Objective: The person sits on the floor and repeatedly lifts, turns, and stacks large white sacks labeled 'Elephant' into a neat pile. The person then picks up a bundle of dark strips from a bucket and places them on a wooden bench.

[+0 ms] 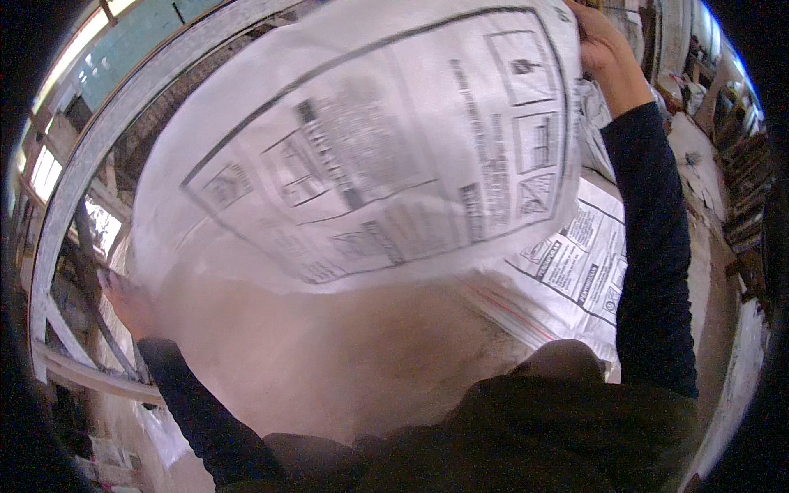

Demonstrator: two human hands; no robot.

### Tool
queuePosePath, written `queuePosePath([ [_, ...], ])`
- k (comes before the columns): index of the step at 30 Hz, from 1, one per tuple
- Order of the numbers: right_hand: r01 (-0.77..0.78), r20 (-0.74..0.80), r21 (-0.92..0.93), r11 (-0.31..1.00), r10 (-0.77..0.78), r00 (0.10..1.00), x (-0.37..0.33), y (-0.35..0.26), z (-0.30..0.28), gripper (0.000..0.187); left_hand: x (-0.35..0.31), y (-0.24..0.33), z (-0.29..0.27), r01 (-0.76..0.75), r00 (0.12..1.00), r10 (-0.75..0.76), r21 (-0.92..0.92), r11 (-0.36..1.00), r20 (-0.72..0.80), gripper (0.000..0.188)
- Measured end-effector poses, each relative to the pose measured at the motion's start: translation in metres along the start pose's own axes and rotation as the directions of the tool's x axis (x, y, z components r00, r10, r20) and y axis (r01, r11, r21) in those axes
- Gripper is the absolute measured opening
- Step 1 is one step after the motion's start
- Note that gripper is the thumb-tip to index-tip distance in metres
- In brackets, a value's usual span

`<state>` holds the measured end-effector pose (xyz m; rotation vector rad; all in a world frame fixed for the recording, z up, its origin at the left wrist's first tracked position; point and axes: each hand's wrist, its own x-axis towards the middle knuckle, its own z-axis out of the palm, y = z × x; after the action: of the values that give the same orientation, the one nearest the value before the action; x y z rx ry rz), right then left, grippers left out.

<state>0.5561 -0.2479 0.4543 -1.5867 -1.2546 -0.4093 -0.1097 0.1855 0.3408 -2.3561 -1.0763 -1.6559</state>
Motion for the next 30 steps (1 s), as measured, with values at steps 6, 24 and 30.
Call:
queuePosePath([
  [6, -0.555, -0.165, 0.015, 0.832, 0.549, 0.819, -0.149, 0.176, -0.181, 0.043, 0.01, 0.252, 0.112, 0.23, 0.965, -0.052, -0.736, 0.637, 0.256, 0.054],
  [24, -0.905, -0.053, -0.364, 0.222, 0.965, 0.258, -0.434, 0.16, -0.146, 0.07, -0.229, 0.273, 0.433, 0.586, 0.129, 0.037, -0.106, 0.803, 0.991, 0.061],
  [30, -0.958, -0.132, -0.093, 0.27, 0.951, 0.281, -0.45, 0.182, -0.148, 0.061, -0.114, 0.382, 0.369, 0.672, -0.129, -0.141, 0.191, 0.715, 0.982, 0.058],
])
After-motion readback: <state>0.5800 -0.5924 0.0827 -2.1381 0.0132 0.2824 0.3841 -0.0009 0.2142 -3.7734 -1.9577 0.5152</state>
